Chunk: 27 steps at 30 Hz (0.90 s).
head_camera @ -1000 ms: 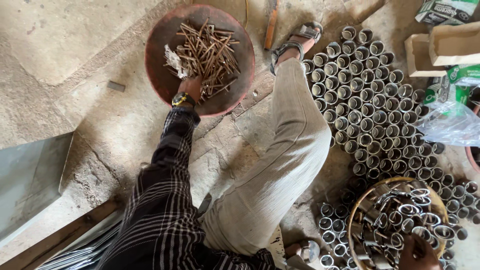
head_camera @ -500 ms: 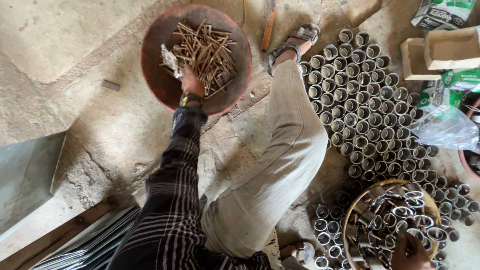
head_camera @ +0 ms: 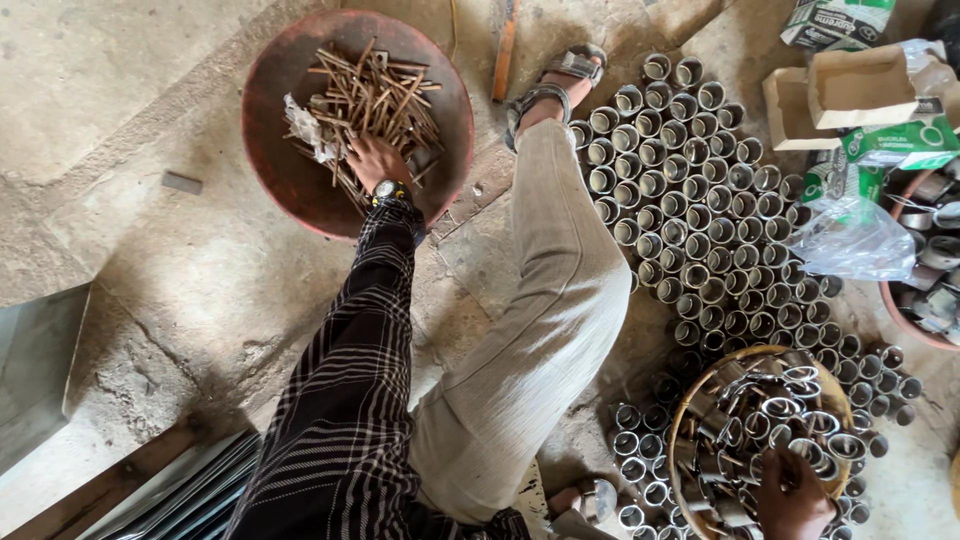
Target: The person sits on the floor and repeatedly picks up small metal cups and metal rings. They insert a ring into each cup, tap it with a small hammer to secure it, and then place the assembled unit into a yellow bowl. The process is repeated continuously with parts from a large pile on the floor.
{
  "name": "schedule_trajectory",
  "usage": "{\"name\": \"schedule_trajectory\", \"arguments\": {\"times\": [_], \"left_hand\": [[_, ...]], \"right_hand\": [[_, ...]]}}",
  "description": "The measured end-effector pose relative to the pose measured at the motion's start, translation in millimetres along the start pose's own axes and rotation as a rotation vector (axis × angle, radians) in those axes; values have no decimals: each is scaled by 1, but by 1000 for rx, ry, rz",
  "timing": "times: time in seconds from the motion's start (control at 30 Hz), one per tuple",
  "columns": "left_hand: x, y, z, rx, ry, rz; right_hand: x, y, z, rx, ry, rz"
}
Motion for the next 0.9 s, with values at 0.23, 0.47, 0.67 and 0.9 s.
{"name": "schedule_trajectory", "arguments": {"times": [0.23, 0.47, 0.67, 0.9], "left_hand": [[26, -11, 10, 63, -148, 46], [36, 1, -6, 23, -442, -18], [24, 3, -57, 142, -846, -75], [1, -15, -111, -26, -1837, -315]], "right_hand": [[8, 3, -2, -48, -5, -16], [-1, -7, 9, -12, 7, 20], [-13, -13, -1, -40, 60, 61], [-18, -8, -28, -161, 166, 64]]}}
Point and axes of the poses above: each hand's wrist, its own y-axis towards the middle knuckle, its own x-axis out of the palm, z = x × y, the point moved 8 cm from there along y, towards the middle knuckle, and after that the axes turned 7 degrees about -x, right-handed, at the moved point
